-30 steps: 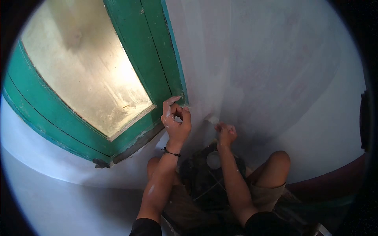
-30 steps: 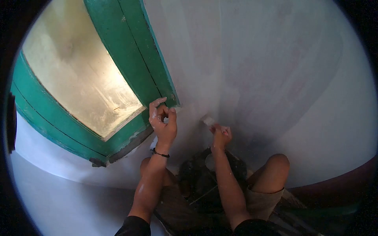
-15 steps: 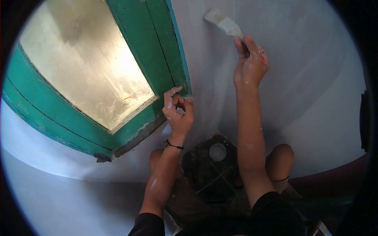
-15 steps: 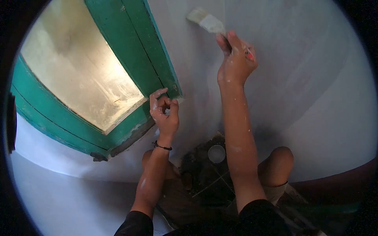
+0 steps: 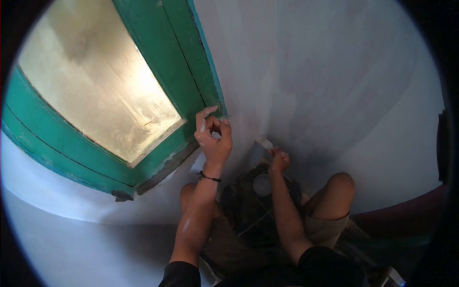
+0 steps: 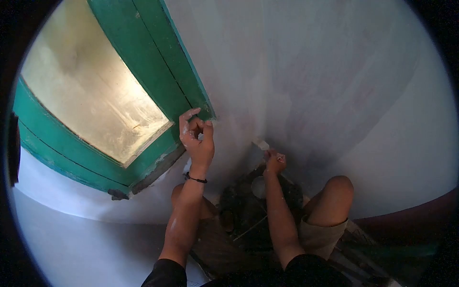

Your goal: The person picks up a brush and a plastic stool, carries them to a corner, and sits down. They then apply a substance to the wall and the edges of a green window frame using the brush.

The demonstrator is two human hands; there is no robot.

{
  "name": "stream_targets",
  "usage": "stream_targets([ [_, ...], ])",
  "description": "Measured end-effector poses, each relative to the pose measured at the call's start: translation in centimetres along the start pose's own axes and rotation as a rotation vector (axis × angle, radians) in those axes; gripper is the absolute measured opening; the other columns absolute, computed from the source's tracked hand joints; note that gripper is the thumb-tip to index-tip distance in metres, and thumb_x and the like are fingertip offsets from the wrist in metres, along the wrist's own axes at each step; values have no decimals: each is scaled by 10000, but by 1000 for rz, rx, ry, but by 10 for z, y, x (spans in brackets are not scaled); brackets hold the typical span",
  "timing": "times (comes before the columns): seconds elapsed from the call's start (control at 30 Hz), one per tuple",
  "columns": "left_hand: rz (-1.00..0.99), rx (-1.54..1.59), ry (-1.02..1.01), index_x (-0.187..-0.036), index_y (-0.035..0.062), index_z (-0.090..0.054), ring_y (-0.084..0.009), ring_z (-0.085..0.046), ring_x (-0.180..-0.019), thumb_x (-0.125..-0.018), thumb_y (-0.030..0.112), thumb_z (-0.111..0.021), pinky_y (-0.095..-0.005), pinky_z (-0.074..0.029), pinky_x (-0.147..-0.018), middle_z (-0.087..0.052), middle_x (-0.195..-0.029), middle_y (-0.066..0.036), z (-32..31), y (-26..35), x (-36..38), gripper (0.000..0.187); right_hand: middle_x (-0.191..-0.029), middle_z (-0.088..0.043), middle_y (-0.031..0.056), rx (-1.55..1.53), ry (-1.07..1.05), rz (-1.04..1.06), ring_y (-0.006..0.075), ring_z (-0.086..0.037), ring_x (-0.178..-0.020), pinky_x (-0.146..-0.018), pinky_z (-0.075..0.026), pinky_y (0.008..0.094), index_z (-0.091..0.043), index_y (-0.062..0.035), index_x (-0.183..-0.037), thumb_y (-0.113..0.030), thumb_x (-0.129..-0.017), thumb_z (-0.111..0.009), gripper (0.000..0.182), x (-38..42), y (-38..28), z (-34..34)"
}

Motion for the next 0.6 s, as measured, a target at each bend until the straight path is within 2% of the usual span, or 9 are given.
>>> stream_targets([
  [0.1, -6, -11, -6, -1215, 5, -571, -43, -449, -665, -909, -2, -644, -214, -395, -628, -463, -691, 36, -3, -4, -2, 315, -870, -644, 89, 13, -52, 36, 224, -682, -817, -761, -682, 382, -524, -40, -823, 71, -862, -756, 260, -5, -5, -9],
  [0.17, 2, -14, -13, -1213, 8, -571, -42, -447, -664, -913, 5, -649, -214, -393, -626, -464, -688, 37, -6, -5, 1, 310, -867, -637, 83, -2, -133, 76, 207, -667, -786, -750, -679, 386, -501, -60, -789, 69, -856, -754, 291, 6, -32, -45],
  [0.27, -2, -4, -19, -1212, 13, -572, -41, -445, -664, -917, 9, -652, -215, -391, -624, -465, -686, 38, -10, -3, -1, 306, -826, -613, 62, -49, -219, 183, 173, -643, -754, -729, -678, 396, -450, -106, -732, 72, -846, -739, 358, 52, -117, -125],
  [0.33, -28, -13, -24, -1212, 16, -573, -41, -444, -663, -920, 7, -649, -216, -389, -622, -466, -685, 38, -11, 0, -1, 302, -774, -579, 43, -134, -362, 290, 166, -643, -761, -720, -682, 397, -420, -128, -711, 77, -845, -730, 394, 74, -171, -175],
  [0.43, -29, 7, -16, -1209, 19, -577, -41, -442, -656, -926, 3, -646, -216, -389, -614, -465, -682, 37, -12, -2, 0, 293, -778, -563, 40, -279, -497, 371, 170, -639, -706, -692, -680, 383, -447, -88, -719, 85, -840, -725, 349, 121, -258, -235],
  [0.53, -35, -14, -16, -1204, 18, -581, -41, -441, -652, -928, 1, -646, -216, -390, -608, -463, -679, 35, -12, -1, 0, 284, -819, -575, 54, -390, -552, 433, 179, -647, -725, -683, -680, 381, -470, -80, -759, 65, -853, -747, 327, 148, -318, -268],
  [0.6, -30, -7, -12, -1202, 16, -582, -42, -443, -654, -927, 2, -648, -216, -393, -611, -462, -678, 34, -12, -1, 1, 284, -878, -590, 72, -473, -555, 429, 193, -657, -766, -713, -680, 373, -489, -66, -807, 44, -871, -759, 299, 148, -327, -272],
])
Point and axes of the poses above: each hand's wrist, its own x-axis away from the middle knuckle, its own z-axis out of the back of the hand, y = z × x, the point moved 10 cm from there along -x, towards the middle knuckle
